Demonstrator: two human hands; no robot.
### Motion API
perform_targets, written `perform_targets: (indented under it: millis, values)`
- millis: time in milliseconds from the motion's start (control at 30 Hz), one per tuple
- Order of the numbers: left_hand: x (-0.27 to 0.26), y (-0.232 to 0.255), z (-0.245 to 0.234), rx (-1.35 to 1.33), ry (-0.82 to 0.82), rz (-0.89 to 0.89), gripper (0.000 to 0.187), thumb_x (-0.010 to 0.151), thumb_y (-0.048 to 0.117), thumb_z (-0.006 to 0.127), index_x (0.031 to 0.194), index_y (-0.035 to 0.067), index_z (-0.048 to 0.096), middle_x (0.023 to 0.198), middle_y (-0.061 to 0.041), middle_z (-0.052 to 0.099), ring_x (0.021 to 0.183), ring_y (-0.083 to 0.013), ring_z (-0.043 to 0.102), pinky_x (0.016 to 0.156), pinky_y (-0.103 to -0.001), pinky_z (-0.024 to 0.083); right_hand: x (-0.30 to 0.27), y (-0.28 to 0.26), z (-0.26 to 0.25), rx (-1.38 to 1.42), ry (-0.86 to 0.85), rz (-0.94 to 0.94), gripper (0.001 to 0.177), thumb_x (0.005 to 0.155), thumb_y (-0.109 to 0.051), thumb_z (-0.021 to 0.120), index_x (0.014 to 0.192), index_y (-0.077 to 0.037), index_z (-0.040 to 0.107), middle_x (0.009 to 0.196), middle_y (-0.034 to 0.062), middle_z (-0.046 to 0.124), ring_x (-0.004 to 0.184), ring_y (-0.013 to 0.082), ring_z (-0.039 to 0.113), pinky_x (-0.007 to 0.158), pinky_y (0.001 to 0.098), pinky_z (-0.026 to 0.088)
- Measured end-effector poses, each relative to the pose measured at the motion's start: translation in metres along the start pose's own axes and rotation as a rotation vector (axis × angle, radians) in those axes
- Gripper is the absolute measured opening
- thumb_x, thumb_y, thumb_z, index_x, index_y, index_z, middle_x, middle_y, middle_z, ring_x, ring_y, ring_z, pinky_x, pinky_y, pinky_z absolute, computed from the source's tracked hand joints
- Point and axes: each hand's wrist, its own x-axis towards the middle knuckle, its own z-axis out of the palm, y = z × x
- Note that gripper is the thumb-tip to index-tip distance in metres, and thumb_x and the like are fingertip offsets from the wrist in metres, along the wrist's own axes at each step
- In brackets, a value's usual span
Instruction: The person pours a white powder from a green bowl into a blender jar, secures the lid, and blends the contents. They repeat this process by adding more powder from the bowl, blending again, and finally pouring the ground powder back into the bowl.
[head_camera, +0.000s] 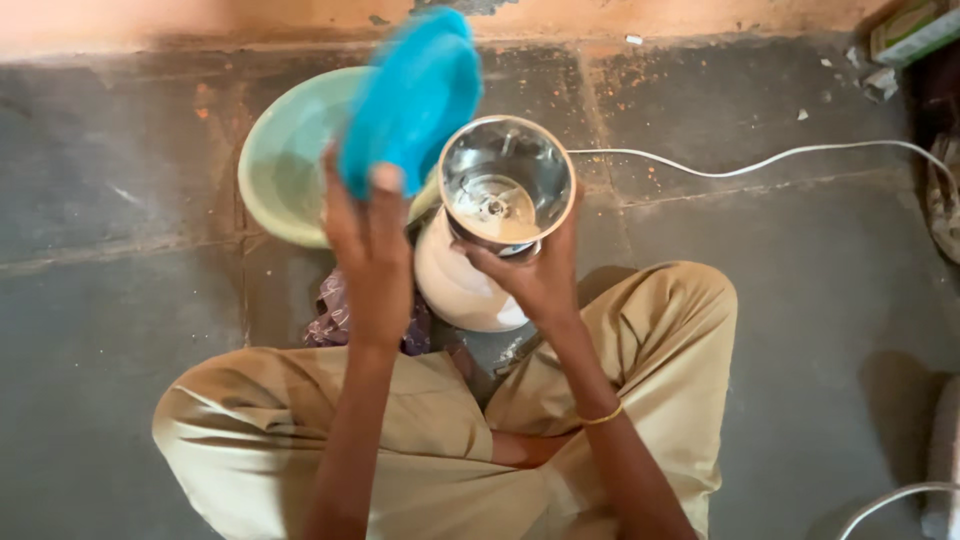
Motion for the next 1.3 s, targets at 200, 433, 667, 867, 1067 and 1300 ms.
perform_targets:
  millis: [200,433,667,867,1067,1300]
  values:
    - [0.032,0.002,-0.085,0.05,0.189,0.067,0.099,0.098,0.068,0.059,0.164,0.005,0.02,0.165,-0.024,0.029,0.15,-0.0424,0.045,0.107,-0.056,0.054,0.011,-0.013,-0.005,0.007,-0.047,0.005,0.111,0.07,-0.01,0.097,0.156,-0.005,0.027,0.151,0.0162,0.05,0.14,0.0263,0.056,0.119,0.041,0.054]
    - [0.053,-0.009,-0.152,-0.11,0.324,0.013,0.1,0.093,0.069,0.064,0.16,0.008,0.021,0.164,-0.021,0.031,0.15,-0.0409,0.043,0.108,-0.058,0.053,-0.002,0.001,-0.01,-0.152,-0.039,-0.046,0.105,0.075,-0.005,0.097,0.155,-0.003,0.03,0.147,0.0126,0.051,0.137,0.0221,0.056,0.118,0.039,0.054]
    - [0.056,-0.017,-0.155,-0.117,0.265,0.009,0.099,0.093,0.071,0.062,0.16,0.008,0.027,0.162,-0.022,0.039,0.147,-0.0403,0.052,0.106,-0.057,0.056,0.035,0.033,-0.075,-0.07,-0.313,0.408,0.085,0.06,-0.007,0.092,0.137,-0.001,0.057,0.123,0.0055,0.067,0.111,0.017,0.065,0.093,0.0361,0.058]
    - [0.055,-0.017,-0.153,-0.097,0.237,0.023,0.097,0.094,0.071,0.062,0.161,0.009,0.028,0.163,-0.02,0.039,0.147,-0.0387,0.052,0.105,-0.056,0.057,0.056,0.033,-0.085,0.105,-0.461,0.386,0.103,0.058,-0.01,0.1,0.147,0.002,0.051,0.135,0.0098,0.063,0.124,0.0206,0.06,0.107,0.0393,0.052]
    - [0.057,-0.023,-0.161,-0.073,0.289,0.006,0.101,0.09,0.074,0.062,0.159,0.008,0.03,0.16,-0.02,0.041,0.144,-0.0371,0.055,0.102,-0.054,0.058,0.02,0.017,-0.047,0.01,-0.286,-0.041,0.132,0.069,-0.04,0.096,0.169,-0.007,0.017,0.167,0.0087,0.031,0.153,0.0199,0.038,0.132,0.0369,0.037]
    - [0.045,-0.035,-0.156,-0.031,0.356,-0.05,0.096,0.09,0.073,0.06,0.153,0.003,0.041,0.15,-0.025,0.051,0.134,-0.0399,0.06,0.095,-0.054,0.061,-0.036,0.032,-0.007,-0.429,0.164,0.002,0.121,0.081,-0.028,0.103,0.164,-0.001,0.018,0.161,0.0175,0.04,0.148,0.0279,0.045,0.129,0.0419,0.04]
